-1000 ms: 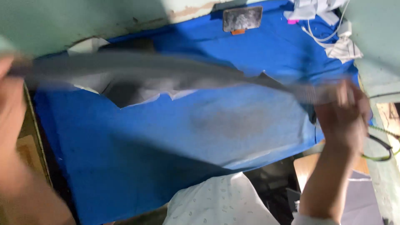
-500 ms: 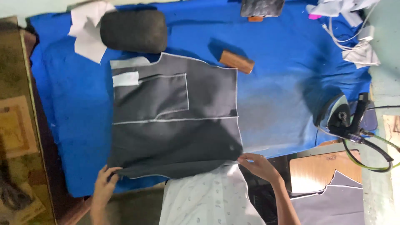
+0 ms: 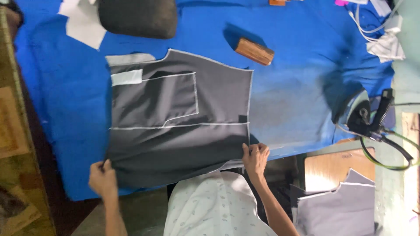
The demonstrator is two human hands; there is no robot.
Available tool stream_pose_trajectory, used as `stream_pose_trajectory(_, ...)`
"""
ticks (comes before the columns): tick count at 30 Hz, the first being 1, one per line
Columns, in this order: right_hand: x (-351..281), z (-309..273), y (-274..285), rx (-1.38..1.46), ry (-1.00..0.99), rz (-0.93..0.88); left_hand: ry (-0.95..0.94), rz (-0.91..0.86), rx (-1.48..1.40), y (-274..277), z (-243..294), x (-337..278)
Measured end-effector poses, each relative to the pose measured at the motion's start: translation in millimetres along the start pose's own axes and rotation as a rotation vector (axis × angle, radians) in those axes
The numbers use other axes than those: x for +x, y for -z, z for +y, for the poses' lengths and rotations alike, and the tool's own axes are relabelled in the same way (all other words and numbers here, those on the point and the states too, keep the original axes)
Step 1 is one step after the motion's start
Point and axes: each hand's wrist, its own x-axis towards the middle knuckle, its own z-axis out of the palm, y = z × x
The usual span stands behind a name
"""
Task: Ironing and pressing fabric pieces for garment construction using a steam iron and a wooden pressing block.
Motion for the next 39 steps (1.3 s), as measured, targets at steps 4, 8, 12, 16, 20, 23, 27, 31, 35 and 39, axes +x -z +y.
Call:
stream_pose_trajectory(4, -43, 20, -3, 0.081, -0.168, -0.192, 0.048, -0.016, -0.043, 5, -37, -16)
stream_pose_trajectory(8, -39, -6, 38, 0.143, -0.419, -0.403, -0.094, 0.145, 0.143, 11, -23, -18)
stream_pose_trajectory(12, 11, -58, 77, 0.215, -0.496, -0.301, -0.458, 0.266, 0.159, 14, 90, -13)
stream_pose_trajectory(16, 49, -88, 58, 0.183, 0.125, 0.183, -0.883, 0.124, -0.093, -35, 200, -43)
stream_pose_trajectory(20, 64, -69, 3, 0.139, 0.274, 0.166, -1.116, -0.023, -0.231, -69, 304, -81)
stream_pose_trajectory(23, 64, -48, -11, 0.161, 0.225, 0.047, -1.070, -0.094, -0.164, -98, 308, -95)
stream_pose_trajectory(27, 77, -28, 10, 0.512, -0.104, -0.011, -1.061, -0.120, -0.117, -93, 309, -96)
stream_pose_trajectory(31, 95, 0, 20, 1.766, -0.657, -0.376, -1.074, -0.138, -0.071, -92, 313, -95)
stream_pose_trajectory(35, 110, 4, 46, 1.148, -0.572, -0.425, -1.111, -0.112, -0.050, -101, 315, -105)
stream_pose_trajectory(39, 108, 2, 62, 0.716, -0.394, -0.535, -1.244, -0.213, -0.183, -104, 353, -145)
